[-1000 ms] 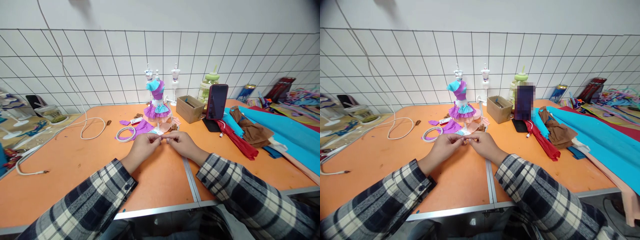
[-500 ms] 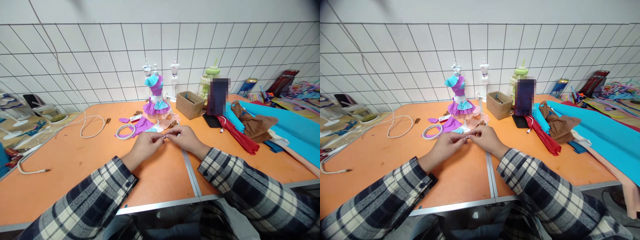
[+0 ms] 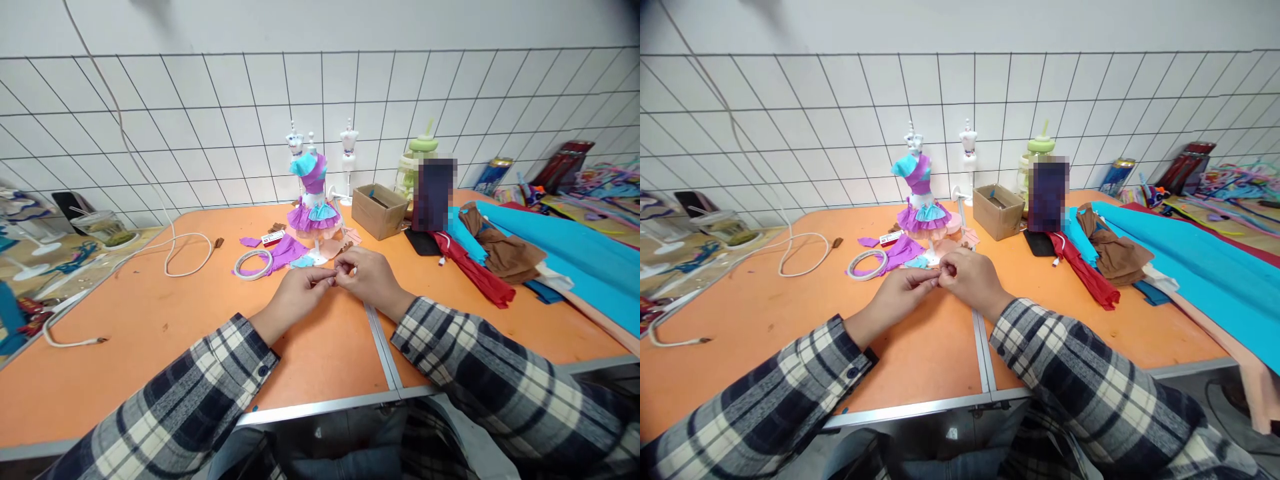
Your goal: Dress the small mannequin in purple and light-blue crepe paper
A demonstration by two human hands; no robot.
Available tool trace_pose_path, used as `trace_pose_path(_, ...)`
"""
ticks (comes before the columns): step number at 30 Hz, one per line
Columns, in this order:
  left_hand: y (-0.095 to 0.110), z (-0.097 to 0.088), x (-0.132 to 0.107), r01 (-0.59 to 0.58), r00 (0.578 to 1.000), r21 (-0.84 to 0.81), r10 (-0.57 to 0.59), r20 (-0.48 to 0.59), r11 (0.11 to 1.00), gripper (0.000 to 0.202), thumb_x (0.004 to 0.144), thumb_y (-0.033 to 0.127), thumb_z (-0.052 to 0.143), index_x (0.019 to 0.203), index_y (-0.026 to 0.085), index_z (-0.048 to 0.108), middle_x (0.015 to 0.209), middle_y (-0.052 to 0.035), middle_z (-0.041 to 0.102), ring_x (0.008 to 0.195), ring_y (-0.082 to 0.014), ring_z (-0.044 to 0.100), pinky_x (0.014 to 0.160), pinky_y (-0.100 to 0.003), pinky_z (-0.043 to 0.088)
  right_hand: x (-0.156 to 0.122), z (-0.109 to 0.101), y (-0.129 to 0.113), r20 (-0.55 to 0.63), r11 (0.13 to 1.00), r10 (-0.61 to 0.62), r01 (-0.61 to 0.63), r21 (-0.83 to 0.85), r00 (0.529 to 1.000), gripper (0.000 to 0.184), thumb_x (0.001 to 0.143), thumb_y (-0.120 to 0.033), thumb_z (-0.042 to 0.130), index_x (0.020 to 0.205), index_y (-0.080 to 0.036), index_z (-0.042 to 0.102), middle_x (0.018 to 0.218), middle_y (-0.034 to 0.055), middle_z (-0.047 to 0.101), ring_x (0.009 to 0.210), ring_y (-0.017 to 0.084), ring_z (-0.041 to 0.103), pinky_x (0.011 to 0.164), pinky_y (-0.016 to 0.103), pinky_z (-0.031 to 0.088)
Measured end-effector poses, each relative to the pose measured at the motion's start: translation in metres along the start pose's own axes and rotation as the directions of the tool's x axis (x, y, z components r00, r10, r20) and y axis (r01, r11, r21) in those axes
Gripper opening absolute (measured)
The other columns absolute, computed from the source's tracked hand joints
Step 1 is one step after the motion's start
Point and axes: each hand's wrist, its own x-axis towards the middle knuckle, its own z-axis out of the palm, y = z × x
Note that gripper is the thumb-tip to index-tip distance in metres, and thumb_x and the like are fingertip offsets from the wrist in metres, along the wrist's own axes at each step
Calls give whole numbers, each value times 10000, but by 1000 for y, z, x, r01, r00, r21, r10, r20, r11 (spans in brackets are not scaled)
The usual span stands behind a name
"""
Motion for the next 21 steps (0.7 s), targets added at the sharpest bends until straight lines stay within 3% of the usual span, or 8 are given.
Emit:
trace_pose_path(3, -2, 2, 0, 4, 999, 7, -4, -35, 1000, 235, 883, 235, 560, 940, 207, 786, 958, -39, 793, 899, -216, 720, 837, -317, 524, 3, 3, 6, 41, 976, 117, -123, 178, 992, 157, 736, -102, 582, 744, -167, 725, 742, 13, 691, 707, 139, 604, 634, 232, 411)
trace_pose_path(8, -9, -1, 2, 45, 997, 3, -45, -65, 999, 253, 885, 246, 578, 1044, 220, 772, 985, -41, 791, 905, -218, 723, 812, -323, 531, 7, -1, 12, 247, 858, 279, -357, 369, 928, 264, 800, -111, 541, 902, -162, 780, 717, 18, 709, 665, 137, 643, 635, 231, 453)
trace_pose_path(12, -10, -5, 4, 69, 995, 6, -69, -67, 998, 261, 878, 238, 590, 1069, 224, 767, 1005, -40, 790, 893, -219, 723, 797, -326, 534, 7, -5, 8, 298, 856, 261, -363, 368, 918, 233, 834, -206, 612, 982, -174, 788, 792, 37, 743, 670, 138, 648, 628, 235, 453)
trace_pose_path(17, -6, -5, 4, 84, 995, 24, -82, -63, 996, 274, 873, 249, 607, 1102, 214, 754, 1020, -39, 788, 888, -220, 719, 802, -334, 535, 7, -1, 9, 212, 874, 276, -336, 351, 938, 179, 817, -231, 652, 916, -169, 788, 849, 47, 756, 653, 127, 630, 624, 237, 456)
trace_pose_path(21, -8, -3, 4, 91, 994, 9, -90, -62, 996, 275, 870, 254, 615, 1106, 198, 747, 1027, -54, 785, 892, -222, 719, 803, -341, 542, 7, 3, 14, 188, 865, 297, -347, 362, 936, 159, 787, -219, 640, 867, -153, 760, 778, 35, 734, 616, 128, 623, 588, 230, 450)
